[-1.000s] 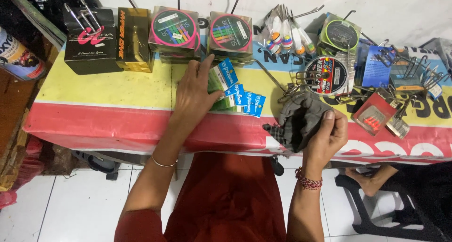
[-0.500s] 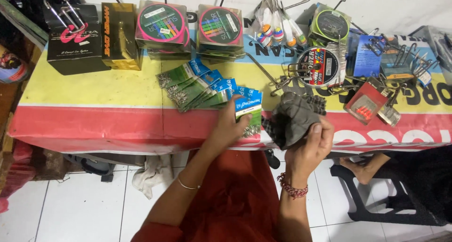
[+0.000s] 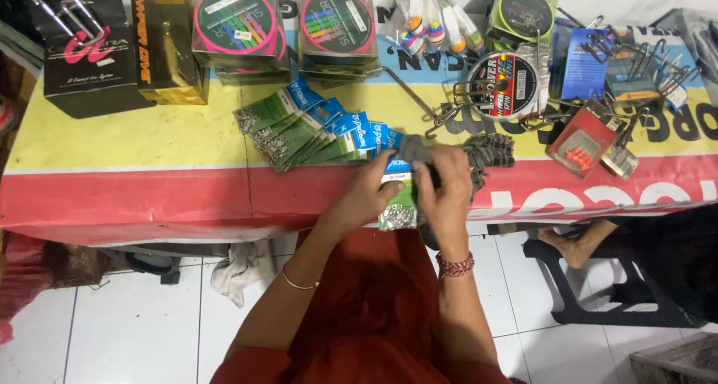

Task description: The person is cleaning fishing line spools with a cloth and organizing small packets of fishing tackle on a display table.

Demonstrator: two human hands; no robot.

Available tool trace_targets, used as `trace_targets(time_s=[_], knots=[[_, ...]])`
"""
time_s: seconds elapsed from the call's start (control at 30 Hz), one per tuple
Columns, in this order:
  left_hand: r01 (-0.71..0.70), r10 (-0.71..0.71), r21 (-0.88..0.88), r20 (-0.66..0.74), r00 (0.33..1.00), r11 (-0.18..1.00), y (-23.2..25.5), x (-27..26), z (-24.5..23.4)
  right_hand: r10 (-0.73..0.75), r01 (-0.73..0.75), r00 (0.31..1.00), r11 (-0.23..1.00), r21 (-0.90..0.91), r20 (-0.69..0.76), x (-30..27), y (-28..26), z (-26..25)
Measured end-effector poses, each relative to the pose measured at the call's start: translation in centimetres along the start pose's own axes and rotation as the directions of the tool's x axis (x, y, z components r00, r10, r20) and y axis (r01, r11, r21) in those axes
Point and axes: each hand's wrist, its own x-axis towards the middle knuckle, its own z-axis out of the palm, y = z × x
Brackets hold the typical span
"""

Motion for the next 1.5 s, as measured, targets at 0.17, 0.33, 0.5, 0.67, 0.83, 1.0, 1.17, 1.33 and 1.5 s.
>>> trace_targets(time_s=[0.17, 0.33, 0.5, 0.67, 0.83, 1.0, 1.17, 1.33, 1.5], knots=[[-0.08, 0.081, 0.152, 0.0, 0.997, 0.985, -0.7, 1.5, -1.2, 0.05, -0.053, 0.998, 0.987, -0.153, -0.025, 0.1, 7.3, -1.8], [-0.082, 0.117, 0.296, -0.104, 0.988, 0.952, -2.3, 3.7, -2.5, 0.005, -0.051, 0.986, 0.961, -0.273, -0.167, 0.5, 9.6, -4.7], [0.035, -0.004, 0.19, -0.158, 0.987, 0.981, -0.9, 2.2, 0.0, -0.054, 0.049, 0.987, 0.998, -0.036, -0.154, -0.1, 2.8, -3.4], [0.04, -0.023, 0.1, -0.172, 0.985, 0.994, -0.7, 2.1, 0.7, -0.155, 0.16, 0.986, 0.984, -0.082, 0.064, -0.3, 0.4, 0.3], [-0.002, 0.108, 0.453, -0.208, 0.972, 0.892, 3.1, 0.7, -0.5, -0.123, 0.182, 0.965, 0.95, -0.255, 0.23, 0.7, 1.1, 0.7], [-0.025, 0.158, 0.631, -0.156, 0.975, 0.775, 0.1, -0.4, -0.8, -0.076, 0.164, 0.957, 0.938, -0.307, 0.279, 1.2, 3.7, 1.0], [-0.026, 0.174, 0.68, -0.15, 0.973, 0.732, 1.6, -0.8, -0.9, -0.06, 0.149, 0.947, 0.951, -0.269, 0.315, 1.6, 3.1, 1.5], [-0.01, 0.16, 0.667, -0.164, 0.973, 0.745, 1.9, -0.6, -0.9, -0.109, 0.241, 0.921, 0.913, -0.329, 0.373, 1.9, 2.9, 1.5], [-0.014, 0.168, 0.669, -0.166, 0.972, 0.743, 2.2, -0.6, -1.0, -0.008, 0.118, 0.952, 0.932, -0.343, 0.307, 3.5, 2.9, 2.2]])
